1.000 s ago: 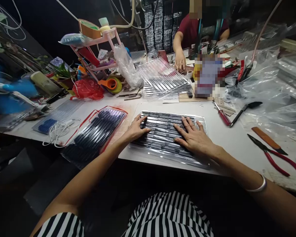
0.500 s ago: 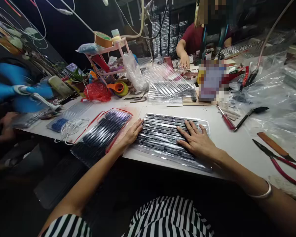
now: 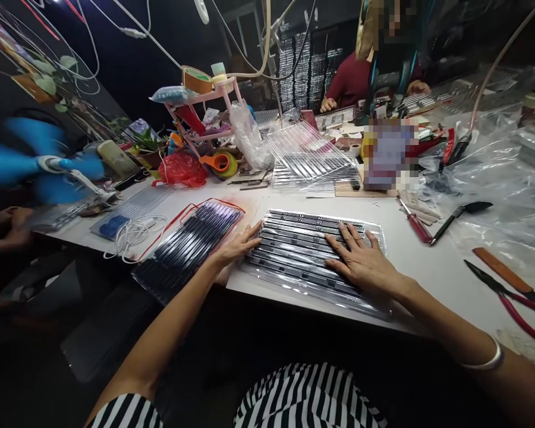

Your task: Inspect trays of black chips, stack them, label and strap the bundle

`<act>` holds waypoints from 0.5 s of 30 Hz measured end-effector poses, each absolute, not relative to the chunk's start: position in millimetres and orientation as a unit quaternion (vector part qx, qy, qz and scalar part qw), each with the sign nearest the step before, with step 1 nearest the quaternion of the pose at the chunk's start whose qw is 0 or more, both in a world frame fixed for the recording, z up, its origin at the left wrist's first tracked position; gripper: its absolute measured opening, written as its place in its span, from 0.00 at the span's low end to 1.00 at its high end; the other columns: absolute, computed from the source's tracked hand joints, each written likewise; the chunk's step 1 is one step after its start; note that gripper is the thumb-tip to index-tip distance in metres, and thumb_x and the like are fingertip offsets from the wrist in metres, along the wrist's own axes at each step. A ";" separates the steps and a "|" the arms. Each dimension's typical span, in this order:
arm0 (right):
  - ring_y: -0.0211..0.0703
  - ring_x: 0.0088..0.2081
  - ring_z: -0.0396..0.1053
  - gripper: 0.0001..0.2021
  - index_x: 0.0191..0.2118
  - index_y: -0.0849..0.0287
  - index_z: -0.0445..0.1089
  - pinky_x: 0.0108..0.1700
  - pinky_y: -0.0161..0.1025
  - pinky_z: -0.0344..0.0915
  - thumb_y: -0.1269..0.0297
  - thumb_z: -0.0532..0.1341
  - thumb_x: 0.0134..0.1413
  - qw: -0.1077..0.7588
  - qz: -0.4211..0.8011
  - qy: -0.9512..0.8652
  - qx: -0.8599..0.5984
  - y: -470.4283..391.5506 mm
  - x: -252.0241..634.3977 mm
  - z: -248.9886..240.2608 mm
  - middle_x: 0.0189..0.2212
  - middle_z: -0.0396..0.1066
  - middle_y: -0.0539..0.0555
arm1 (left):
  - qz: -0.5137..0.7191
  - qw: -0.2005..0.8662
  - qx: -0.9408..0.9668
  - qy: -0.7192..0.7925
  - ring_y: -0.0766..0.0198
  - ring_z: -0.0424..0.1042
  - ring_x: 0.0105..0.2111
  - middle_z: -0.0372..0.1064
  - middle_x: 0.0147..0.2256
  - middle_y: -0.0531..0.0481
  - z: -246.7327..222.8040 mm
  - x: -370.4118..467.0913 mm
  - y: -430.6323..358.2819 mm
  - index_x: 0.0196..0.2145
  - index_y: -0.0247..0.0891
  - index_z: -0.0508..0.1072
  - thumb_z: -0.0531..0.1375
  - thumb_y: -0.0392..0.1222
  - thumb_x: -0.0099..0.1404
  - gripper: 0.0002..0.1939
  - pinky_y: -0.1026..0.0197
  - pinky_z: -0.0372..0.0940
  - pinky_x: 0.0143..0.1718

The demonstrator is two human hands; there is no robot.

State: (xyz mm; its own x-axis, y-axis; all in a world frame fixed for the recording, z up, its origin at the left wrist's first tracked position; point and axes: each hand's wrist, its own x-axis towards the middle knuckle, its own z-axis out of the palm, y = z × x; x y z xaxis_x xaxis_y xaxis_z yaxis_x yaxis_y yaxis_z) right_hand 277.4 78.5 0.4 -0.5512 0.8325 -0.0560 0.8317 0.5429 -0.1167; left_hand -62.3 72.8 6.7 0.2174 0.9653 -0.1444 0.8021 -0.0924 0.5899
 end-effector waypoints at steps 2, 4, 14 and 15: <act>0.54 0.66 0.27 0.35 0.66 0.50 0.43 0.62 0.60 0.34 0.38 0.36 0.58 0.008 0.058 -0.880 -0.471 78.2 277.4 -0.6 0.66 0.30 0.61 | 0.133 0.301 0.731 0.598 0.61 0.41 0.64 0.40 0.65 0.51 9.1 -63.9 72.4 0.65 0.39 0.45 0.48 0.56 0.64 0.36 0.57 0.45 0.62; 0.54 0.66 0.28 0.35 0.66 0.50 0.43 0.62 0.60 0.34 0.38 0.36 0.58 0.010 0.050 -0.880 -0.472 78.2 277.1 -1.7 0.66 0.31 0.62 | 0.126 0.302 0.728 0.602 0.60 0.37 0.65 0.38 0.65 0.50 7.9 -63.8 74.8 0.65 0.37 0.44 0.48 0.56 0.64 0.37 0.55 0.42 0.63; 0.53 0.66 0.26 0.35 0.66 0.49 0.41 0.62 0.60 0.34 0.38 0.35 0.58 -0.008 0.048 -0.877 -0.478 78.6 274.9 0.1 0.66 0.30 0.61 | 0.059 0.217 0.719 0.657 0.52 0.34 0.65 0.37 0.66 0.48 9.5 -52.3 66.0 0.66 0.41 0.41 0.39 0.54 0.69 0.31 0.39 0.34 0.61; 0.53 0.66 0.25 0.35 0.66 0.49 0.40 0.62 0.60 0.33 0.38 0.35 0.57 -0.012 0.054 -0.876 -0.479 78.7 274.6 0.9 0.66 0.30 0.61 | 0.054 0.201 0.721 0.661 0.50 0.33 0.65 0.38 0.66 0.47 13.3 -49.3 66.5 0.65 0.41 0.44 0.41 0.55 0.68 0.31 0.37 0.32 0.60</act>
State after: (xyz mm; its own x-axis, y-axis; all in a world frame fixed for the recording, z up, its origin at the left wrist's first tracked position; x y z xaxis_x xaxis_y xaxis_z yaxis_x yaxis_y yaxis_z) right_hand 274.6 78.7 0.9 -0.5408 0.8380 -0.0723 0.8405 0.5352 -0.0839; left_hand -49.3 66.5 13.3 0.1192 0.9749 -0.1883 0.9315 -0.0441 0.3611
